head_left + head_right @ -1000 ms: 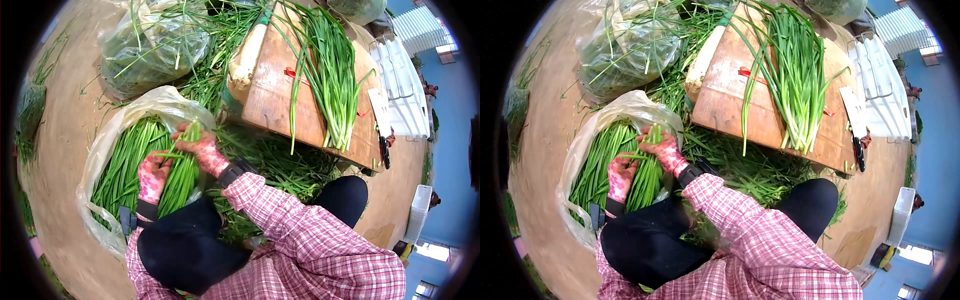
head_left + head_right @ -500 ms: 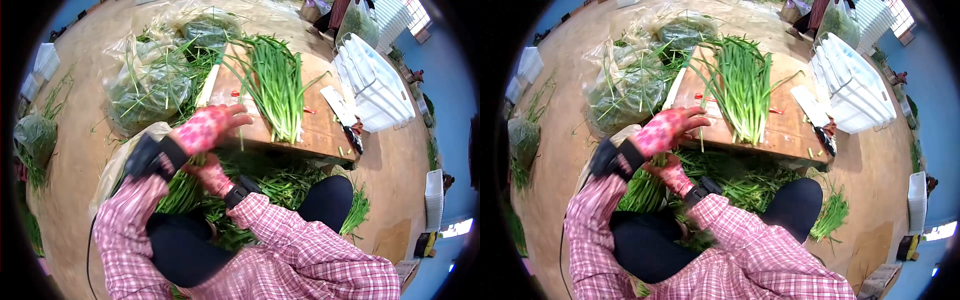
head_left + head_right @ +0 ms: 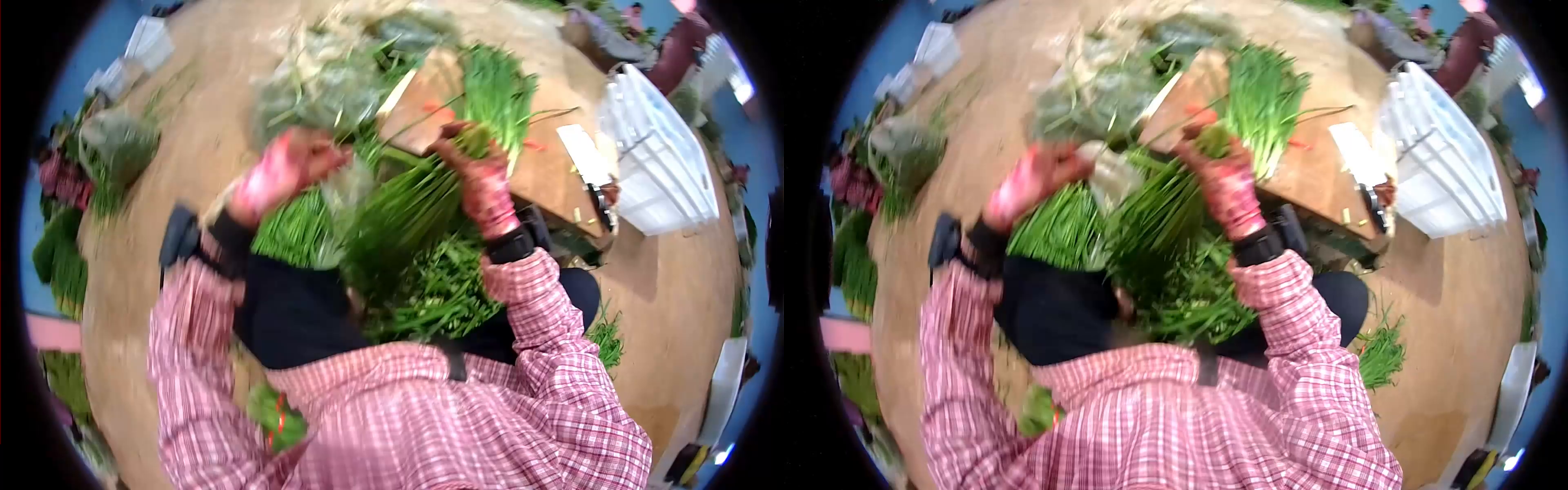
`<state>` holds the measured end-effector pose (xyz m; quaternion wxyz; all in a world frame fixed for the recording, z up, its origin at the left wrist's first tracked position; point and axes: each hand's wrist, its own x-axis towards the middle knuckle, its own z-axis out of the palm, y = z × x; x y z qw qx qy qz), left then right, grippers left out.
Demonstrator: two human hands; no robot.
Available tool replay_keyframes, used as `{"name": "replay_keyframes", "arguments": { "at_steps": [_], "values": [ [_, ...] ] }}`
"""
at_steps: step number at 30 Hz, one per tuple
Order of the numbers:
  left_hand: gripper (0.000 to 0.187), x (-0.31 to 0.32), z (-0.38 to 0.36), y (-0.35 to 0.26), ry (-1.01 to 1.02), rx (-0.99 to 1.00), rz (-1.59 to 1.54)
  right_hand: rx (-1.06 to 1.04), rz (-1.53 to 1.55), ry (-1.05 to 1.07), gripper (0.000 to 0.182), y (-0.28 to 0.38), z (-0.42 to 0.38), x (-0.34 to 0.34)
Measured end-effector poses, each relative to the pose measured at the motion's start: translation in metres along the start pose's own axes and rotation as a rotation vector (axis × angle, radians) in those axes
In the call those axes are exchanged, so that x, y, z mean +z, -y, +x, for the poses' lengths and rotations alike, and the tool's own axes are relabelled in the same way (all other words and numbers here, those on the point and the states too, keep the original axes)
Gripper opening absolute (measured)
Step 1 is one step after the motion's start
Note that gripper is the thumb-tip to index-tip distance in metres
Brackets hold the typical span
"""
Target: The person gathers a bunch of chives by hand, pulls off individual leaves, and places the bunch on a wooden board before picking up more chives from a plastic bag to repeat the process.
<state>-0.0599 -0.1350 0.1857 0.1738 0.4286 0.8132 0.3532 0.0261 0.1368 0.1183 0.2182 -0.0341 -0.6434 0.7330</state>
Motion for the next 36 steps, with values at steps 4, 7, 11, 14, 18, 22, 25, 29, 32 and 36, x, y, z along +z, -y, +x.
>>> {"name": "replay_keyframes", "arguments": {
  "at_steps": [4,7,11,14,18,22,25,29,32,36],
  "values": [
    [0.080,0.109,-0.050,-0.035,0.359,-0.214,-1.276,-0.551,-0.274,-0.007,0.019,0.065,-0.008,0.029],
    [0.105,0.166,-0.033,-0.059,0.384,0.087,-1.852,-0.619,-0.213,0.290,0.026,0.103,-0.040,0.042],
    [0.102,0.172,-0.016,-0.082,-0.225,0.079,-2.171,-0.873,-0.292,0.635,0.032,0.108,-0.081,0.031],
    [0.097,0.168,-0.027,-0.096,0.149,0.255,-2.558,-1.017,-0.405,0.652,0.030,0.100,-0.113,0.031],
    [0.090,0.148,-0.019,-0.081,-0.213,0.287,-2.124,-1.117,-0.552,0.737,0.020,0.102,-0.144,0.025],
    [0.059,0.142,-0.007,-0.058,-0.079,0.266,-2.108,-1.106,-0.635,0.888,0.032,0.083,-0.144,0.017],
    [0.040,0.127,-0.005,-0.050,-0.315,0.133,-1.829,-0.996,-0.763,0.999,0.048,0.083,-0.143,0.010],
    [0.038,0.099,-0.002,-0.047,-0.426,-0.024,-1.361,-0.572,-0.526,0.725,0.078,0.102,-0.120,-0.016],
    [0.041,0.094,0.019,-0.066,-0.535,0.123,-1.000,-0.036,-0.446,0.334,0.085,0.110,-0.073,-0.004],
    [0.053,0.067,0.083,-0.066,-0.628,0.410,-0.408,-0.194,-0.135,0.416,0.053,0.149,-0.006,0.027]
  ]
}}
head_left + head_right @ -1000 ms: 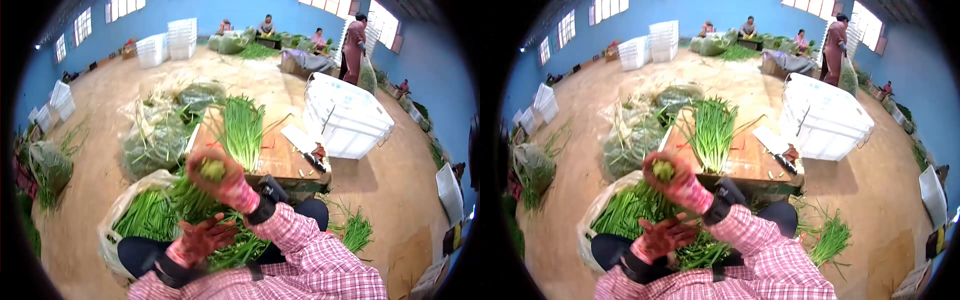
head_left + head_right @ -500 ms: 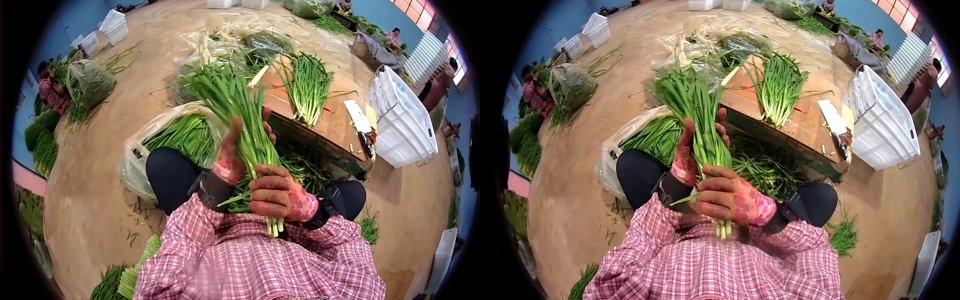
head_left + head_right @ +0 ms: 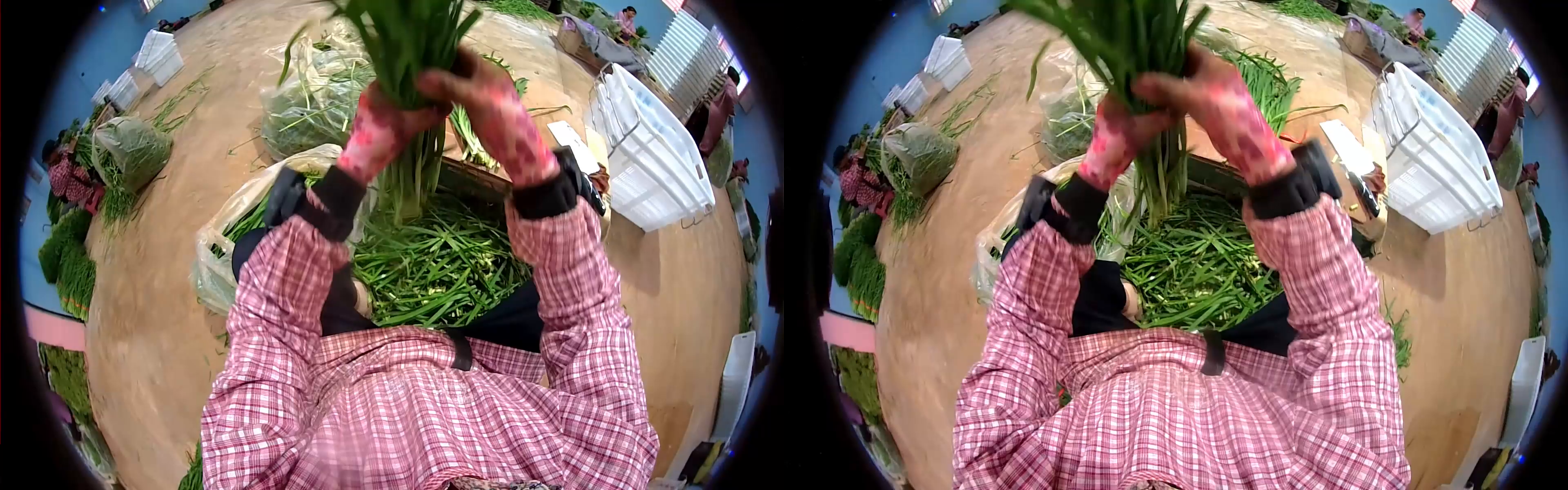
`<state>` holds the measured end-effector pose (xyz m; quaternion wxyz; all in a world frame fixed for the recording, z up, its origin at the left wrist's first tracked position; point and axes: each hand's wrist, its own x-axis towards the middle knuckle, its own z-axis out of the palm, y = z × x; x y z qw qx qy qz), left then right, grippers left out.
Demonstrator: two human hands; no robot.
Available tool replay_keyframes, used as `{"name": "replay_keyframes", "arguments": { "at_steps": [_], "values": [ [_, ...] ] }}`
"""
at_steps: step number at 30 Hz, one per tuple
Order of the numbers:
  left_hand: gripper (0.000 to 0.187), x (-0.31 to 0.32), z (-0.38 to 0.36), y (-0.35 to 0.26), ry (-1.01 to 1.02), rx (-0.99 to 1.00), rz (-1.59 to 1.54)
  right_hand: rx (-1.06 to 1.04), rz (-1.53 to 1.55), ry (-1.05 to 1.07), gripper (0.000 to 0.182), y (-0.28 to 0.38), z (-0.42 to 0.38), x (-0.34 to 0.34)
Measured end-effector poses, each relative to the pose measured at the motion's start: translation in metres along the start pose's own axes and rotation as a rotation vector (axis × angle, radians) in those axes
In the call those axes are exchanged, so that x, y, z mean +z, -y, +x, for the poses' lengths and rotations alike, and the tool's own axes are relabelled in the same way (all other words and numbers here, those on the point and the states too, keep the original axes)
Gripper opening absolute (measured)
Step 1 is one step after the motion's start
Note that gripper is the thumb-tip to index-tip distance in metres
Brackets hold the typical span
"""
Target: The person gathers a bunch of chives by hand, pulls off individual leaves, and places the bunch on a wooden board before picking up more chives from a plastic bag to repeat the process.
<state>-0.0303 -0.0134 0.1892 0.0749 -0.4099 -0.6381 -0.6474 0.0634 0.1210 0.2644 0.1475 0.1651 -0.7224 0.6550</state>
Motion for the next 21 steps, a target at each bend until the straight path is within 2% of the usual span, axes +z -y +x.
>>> {"name": "replay_keyframes", "arguments": {
  "at_steps": [1,3,4,6,7,9,11,12,13,14,15,17,19,21],
  "values": [
    [0.058,0.001,0.018,-0.008,0.037,0.020,0.132,-0.025,-0.062,-0.085,0.048,0.002,0.017,-0.004],
    [0.068,0.005,0.040,-0.016,-0.018,0.163,0.081,-0.264,-0.081,-0.177,0.043,-0.005,0.040,-0.010],
    [0.069,0.002,0.044,-0.023,-0.054,0.225,0.273,-0.246,-0.034,-0.160,0.042,-0.012,0.046,-0.012],
    [0.057,0.003,0.062,0.025,0.018,-0.070,-0.391,-0.208,0.060,-0.122,0.040,-0.038,0.054,-0.017],
    [0.046,0.001,0.060,0.058,0.045,-0.064,-0.478,-0.021,-0.010,-0.152,0.043,-0.068,0.062,-0.021],
    [0.027,-0.005,0.058,0.122,0.103,-0.060,-0.654,0.102,-0.249,0.044,0.055,-0.107,0.071,-0.026],
    [0.021,-0.024,0.038,0.107,-0.104,-0.102,-0.403,-0.016,-0.249,0.186,0.066,-0.090,0.068,-0.014],
    [0.018,-0.030,0.031,0.092,-0.193,-0.116,-0.268,-0.081,-0.409,0.044,0.072,-0.072,0.060,-0.008],
    [0.017,-0.035,0.026,0.066,-0.259,-0.095,-0.118,-0.136,-0.529,-0.011,0.063,-0.054,0.053,-0.009],
    [0.016,-0.050,0.020,0.063,-0.239,-0.095,-0.396,-0.083,-0.362,-0.125,0.052,-0.044,0.039,-0.014],
    [0.021,-0.065,0.008,0.052,-0.266,-0.138,-0.209,-0.032,-0.191,-0.235,0.041,-0.039,0.024,-0.021],
    [0.025,-0.087,-0.012,0.038,-0.393,-0.308,-0.718,0.042,-0.198,-0.372,0.030,-0.056,-0.016,-0.038],
    [0.030,-0.111,-0.047,0.048,-0.400,-0.347,-0.798,0.180,-0.145,-0.370,0.024,-0.075,-0.053,-0.028],
    [0.031,-0.113,-0.070,0.040,-0.389,-0.337,-1.001,0.156,-0.185,-0.307,0.020,-0.090,-0.078,-0.010]
  ]
}}
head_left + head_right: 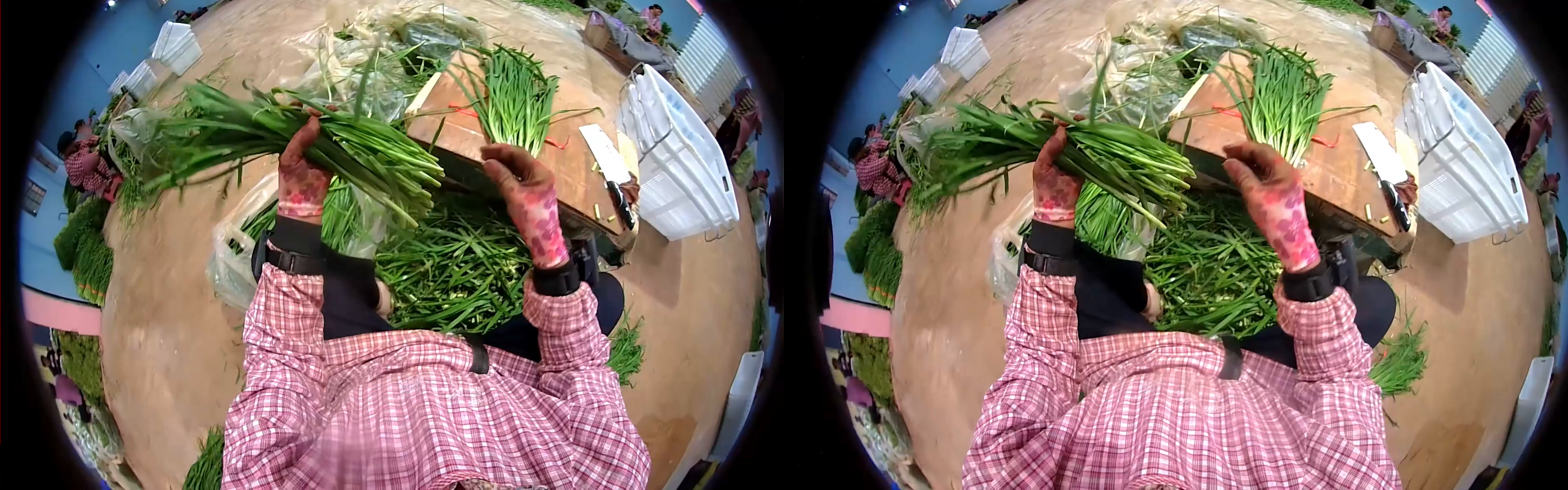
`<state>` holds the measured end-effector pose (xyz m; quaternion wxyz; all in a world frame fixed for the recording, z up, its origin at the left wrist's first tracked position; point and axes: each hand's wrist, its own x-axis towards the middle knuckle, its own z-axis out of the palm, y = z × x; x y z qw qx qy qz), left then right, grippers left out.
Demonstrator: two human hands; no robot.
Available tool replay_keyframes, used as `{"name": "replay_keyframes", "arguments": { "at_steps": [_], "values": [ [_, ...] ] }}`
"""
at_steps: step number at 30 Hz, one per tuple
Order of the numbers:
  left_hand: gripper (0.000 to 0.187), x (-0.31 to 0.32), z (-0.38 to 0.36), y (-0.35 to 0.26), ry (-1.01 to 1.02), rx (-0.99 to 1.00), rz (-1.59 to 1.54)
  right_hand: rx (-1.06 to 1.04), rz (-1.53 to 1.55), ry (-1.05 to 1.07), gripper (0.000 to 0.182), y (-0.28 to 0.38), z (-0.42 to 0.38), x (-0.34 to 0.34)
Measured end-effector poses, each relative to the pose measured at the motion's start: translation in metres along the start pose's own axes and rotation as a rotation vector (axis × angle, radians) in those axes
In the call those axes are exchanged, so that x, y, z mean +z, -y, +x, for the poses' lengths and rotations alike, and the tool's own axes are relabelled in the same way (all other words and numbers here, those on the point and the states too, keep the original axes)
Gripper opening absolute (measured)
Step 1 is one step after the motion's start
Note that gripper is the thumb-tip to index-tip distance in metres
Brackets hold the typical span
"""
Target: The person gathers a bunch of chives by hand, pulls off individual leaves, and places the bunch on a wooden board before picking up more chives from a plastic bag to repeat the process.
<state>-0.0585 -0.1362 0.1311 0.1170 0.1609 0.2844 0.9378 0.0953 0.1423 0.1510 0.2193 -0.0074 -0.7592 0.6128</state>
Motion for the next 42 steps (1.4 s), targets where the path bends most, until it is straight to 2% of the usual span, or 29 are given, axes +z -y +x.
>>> {"name": "replay_keyframes", "arguments": {
  "at_steps": [2,4,5,6,7,8,9,12,13,14,16,17,18,20,21,22,24,25,28,30,31,32,34,35,36,38,39,40,42],
  "values": [
    [0.034,0.002,-0.018,0.004,0.024,0.104,-0.060,-0.131,0.035,0.019,0.018,-0.003,-0.014,0.015],
    [0.038,-0.002,-0.033,-0.007,-0.040,-0.079,-0.063,-0.178,0.015,0.022,0.020,-0.002,-0.014,0.019],
    [0.039,0.000,-0.038,-0.008,0.082,-0.025,-0.002,-0.123,0.004,0.043,0.025,-0.003,-0.011,0.023],
    [0.036,-0.009,-0.039,-0.007,0.204,0.008,-0.107,-0.065,-0.008,0.064,0.031,-0.005,-0.008,0.028],
    [0.039,-0.005,-0.040,-0.003,0.225,0.104,-0.127,-0.162,-0.323,0.070,0.044,0.012,-0.004,0.032],
    [0.042,0.001,-0.041,0.003,0.247,0.199,-0.149,-0.248,-0.380,0.072,0.053,0.013,-0.002,0.041],
    [0.048,0.009,-0.046,0.005,0.180,0.199,-0.121,-0.316,-0.380,0.109,0.050,0.014,-0.002,0.048],
    [0.046,0.011,-0.051,0.010,0.185,0.164,-0.142,-0.473,-0.253,0.254,0.036,0.003,0.000,0.061],
    [0.042,0.007,-0.048,0.011,0.201,0.165,-0.160,-0.492,-0.121,0.226,0.023,0.001,-0.003,0.063],
    [0.038,-0.004,-0.045,0.006,0.242,0.179,-0.149,-0.263,0.056,0.272,0.021,0.001,-0.010,0.058],
    [0.036,-0.011,-0.050,-0.010,0.128,0.167,-0.060,0.198,0.410,0.355,0.017,0.003,-0.024,0.035],
    [0.037,-0.008,-0.053,-0.014,0.141,0.249,-0.067,0.257,0.356,0.356,0.017,-0.006,-0.025,0.020],
    [0.035,-0.011,-0.052,-0.021,0.282,0.271,-0.061,0.317,0.301,0.359,0.019,-0.020,-0.027,0.001],
    [0.037,-0.013,-0.052,-0.030,0.364,0.272,-0.151,0.167,-0.588,0.593,0.029,-0.060,-0.024,-0.037],
    [0.038,-0.012,-0.054,-0.032,0.335,0.280,-0.129,-0.089,-1.103,0.565,0.038,-0.061,-0.027,-0.040],
    [0.040,-0.009,-0.053,-0.032,0.312,0.287,-0.112,-0.355,-1.121,0.294,0.032,-0.063,-0.029,-0.035],
    [0.042,-0.005,-0.051,-0.025,0.312,0.276,-0.135,-0.125,-0.401,0.279,0.028,-0.051,-0.017,-0.016],
    [0.043,-0.006,-0.049,-0.021,0.338,0.249,-0.170,0.054,-0.209,0.280,0.026,-0.019,-0.012,-0.002],
    [0.043,0.002,-0.047,-0.009,0.385,0.145,-0.275,0.066,-0.032,0.318,0.031,0.004,0.009,0.034],
    [0.042,0.001,-0.048,-0.004,0.387,0.108,-0.294,0.219,0.083,0.485,0.031,0.002,0.018,0.039],
    [0.040,0.003,-0.049,-0.003,0.387,0.110,-0.267,0.215,0.094,0.438,0.030,-0.007,0.019,0.042],
    [0.039,0.006,-0.053,-0.004,0.280,0.140,-0.177,0.227,0.110,0.416,0.028,-0.017,0.019,0.043],
    [0.038,0.002,-0.049,-0.005,0.254,0.144,-0.185,0.090,-0.167,0.177,0.025,-0.026,0.014,0.042],
    [0.038,0.003,-0.050,-0.006,0.188,0.152,-0.162,-0.112,-0.306,0.046,0.024,-0.027,0.007,0.039],
    [0.036,-0.002,-0.049,-0.006,0.150,0.160,-0.105,-0.088,-0.089,0.074,0.028,-0.024,-0.001,0.037],
    [0.033,-0.010,-0.044,-0.004,0.116,0.100,-0.173,-0.410,-0.266,0.162,0.036,0.002,-0.015,0.040],
    [0.028,-0.008,-0.043,-0.001,0.118,0.089,-0.153,-0.501,-0.467,0.199,0.042,0.018,-0.017,0.045],
    [0.025,0.000,-0.045,-0.001,0.214,0.031,-0.083,-0.622,-0.576,0.198,0.033,0.019,-0.018,0.050],
    [0.025,-0.008,-0.040,0.003,0.200,-0.040,-0.244,-0.738,-0.656,0.223,0.019,-0.002,-0.012,0.055]
  ]
}}
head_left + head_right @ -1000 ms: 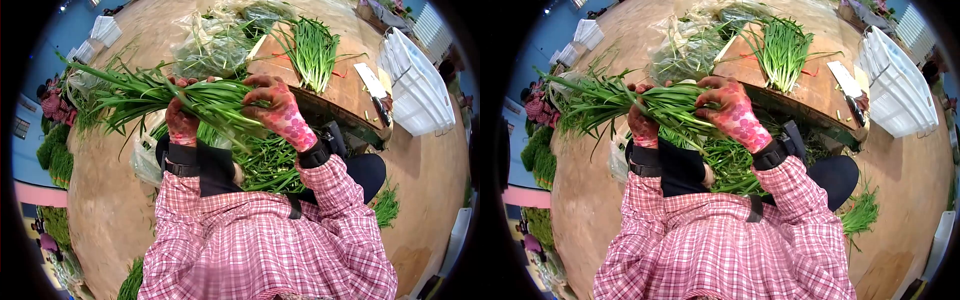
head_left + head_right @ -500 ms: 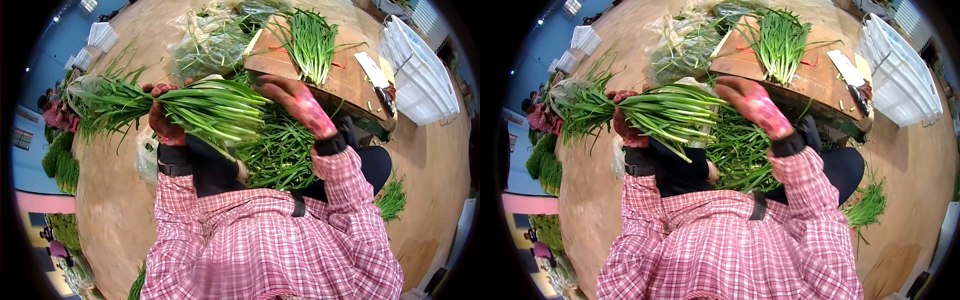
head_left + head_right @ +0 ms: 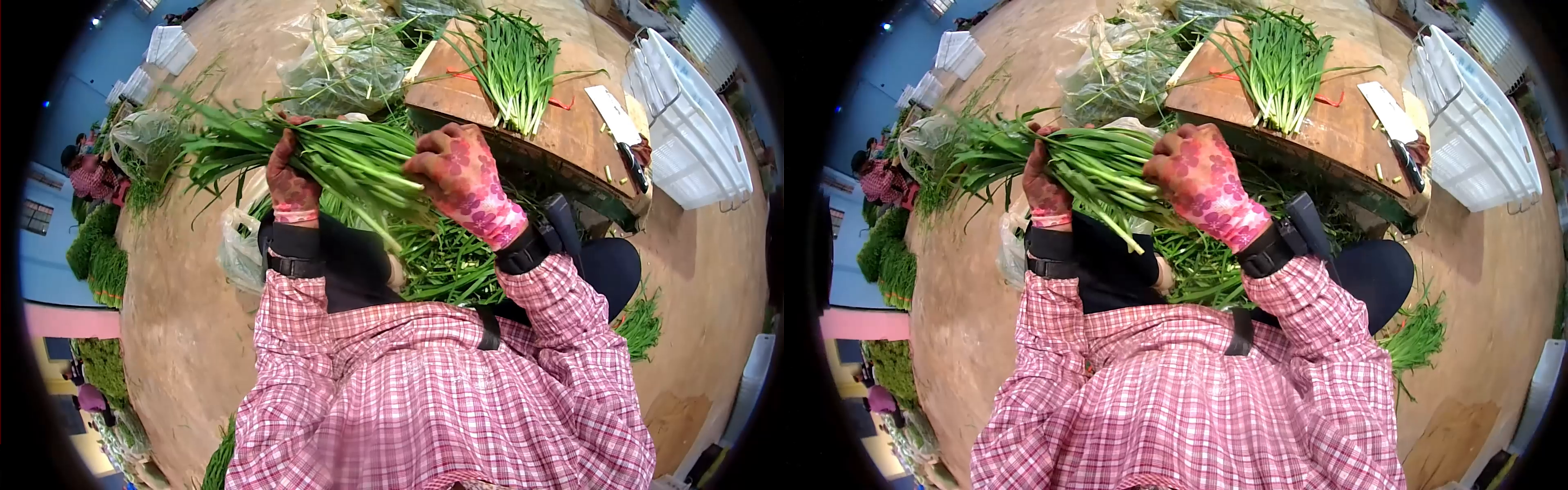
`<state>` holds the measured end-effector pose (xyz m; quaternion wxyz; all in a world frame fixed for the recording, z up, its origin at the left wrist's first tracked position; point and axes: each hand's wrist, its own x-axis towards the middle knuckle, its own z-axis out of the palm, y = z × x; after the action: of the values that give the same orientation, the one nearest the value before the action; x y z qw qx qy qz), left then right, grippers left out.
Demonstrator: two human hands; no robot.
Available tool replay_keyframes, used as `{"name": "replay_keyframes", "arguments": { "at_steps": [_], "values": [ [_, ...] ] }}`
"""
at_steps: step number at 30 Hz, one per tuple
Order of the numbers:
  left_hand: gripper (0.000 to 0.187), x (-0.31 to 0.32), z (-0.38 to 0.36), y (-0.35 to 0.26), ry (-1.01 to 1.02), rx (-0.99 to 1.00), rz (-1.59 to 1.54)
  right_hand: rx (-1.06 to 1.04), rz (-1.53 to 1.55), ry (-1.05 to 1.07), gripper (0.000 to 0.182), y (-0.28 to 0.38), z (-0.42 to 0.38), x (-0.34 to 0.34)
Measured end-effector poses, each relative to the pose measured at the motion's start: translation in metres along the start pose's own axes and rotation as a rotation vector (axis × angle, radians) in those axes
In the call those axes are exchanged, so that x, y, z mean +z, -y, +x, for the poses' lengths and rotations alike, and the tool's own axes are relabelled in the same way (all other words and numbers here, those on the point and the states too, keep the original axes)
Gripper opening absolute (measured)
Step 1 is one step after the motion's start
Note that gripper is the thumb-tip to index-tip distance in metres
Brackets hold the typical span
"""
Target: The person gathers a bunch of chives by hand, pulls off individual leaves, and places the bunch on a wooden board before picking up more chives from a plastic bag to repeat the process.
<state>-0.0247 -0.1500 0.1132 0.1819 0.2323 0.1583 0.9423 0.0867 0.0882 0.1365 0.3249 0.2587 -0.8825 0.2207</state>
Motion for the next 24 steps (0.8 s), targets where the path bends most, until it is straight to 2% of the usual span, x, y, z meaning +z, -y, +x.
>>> {"name": "replay_keyframes", "arguments": {
  "at_steps": [1,2,4,6,8,9,10,12,14,15,16,18,20,21,22,24],
  "values": [
    [0.026,-0.010,0.000,-0.001,-0.117,0.071,0.192,0.016,-0.024,-0.057,0.006,-0.001,-0.002,0.002],
    [0.026,-0.018,-0.001,-0.003,-0.223,0.067,0.278,0.027,0.002,-0.093,0.005,-0.011,-0.009,0.005],
    [0.025,-0.021,-0.004,-0.008,-0.259,0.033,0.241,0.168,-0.093,-0.004,0.006,-0.032,-0.035,-0.002],
    [0.025,-0.018,-0.004,-0.011,-0.286,0.039,0.238,0.431,-0.363,0.407,0.016,-0.053,-0.065,-0.021],
    [0.025,-0.017,-0.004,-0.011,-0.315,0.032,0.233,0.449,-0.410,0.378,0.030,-0.045,-0.073,-0.034],
    [0.026,-0.019,-0.001,-0.009,-0.372,0.027,0.257,0.440,-0.238,0.275,0.038,-0.035,-0.060,-0.036],
    [0.026,-0.016,0.001,-0.006,-0.378,0.008,0.243,0.372,-0.100,0.138,0.040,-0.021,-0.047,-0.031],
    [0.027,-0.007,0.003,0.002,-0.390,-0.034,0.219,0.339,0.003,-0.001,0.035,0.012,-0.016,-0.021],
    [0.026,-0.008,0.004,0.009,-0.426,-0.014,0.270,0.454,0.204,-0.113,0.023,0.013,-0.009,0.008],
    [0.026,-0.008,0.006,0.010,-0.454,0.004,0.270,0.497,0.399,-0.211,0.013,0.009,-0.009,0.016],
    [0.026,-0.008,0.005,0.009,-0.488,0.027,0.272,0.653,0.642,-0.198,0.010,0.009,-0.012,0.007],
    [0.027,-0.011,0.006,-0.002,-0.559,0.054,0.271,0.869,0.409,-0.080,0.014,-0.021,-0.038,-0.003],
    [0.027,-0.007,0.005,-0.003,-0.596,0.087,0.309,0.795,0.034,-0.044,0.026,-0.038,-0.054,-0.004],
    [0.026,0.002,0.004,0.003,-0.596,0.100,0.353,0.647,-0.077,-0.101,0.040,-0.018,-0.034,-0.007],
    [0.026,0.011,0.002,0.012,-0.599,0.104,0.400,0.491,-0.156,-0.182,0.044,0.000,-0.014,-0.005],
    [0.026,0.022,0.005,0.031,-0.597,0.104,0.449,0.391,-0.142,-0.163,0.033,0.030,0.022,0.001]
  ]
}}
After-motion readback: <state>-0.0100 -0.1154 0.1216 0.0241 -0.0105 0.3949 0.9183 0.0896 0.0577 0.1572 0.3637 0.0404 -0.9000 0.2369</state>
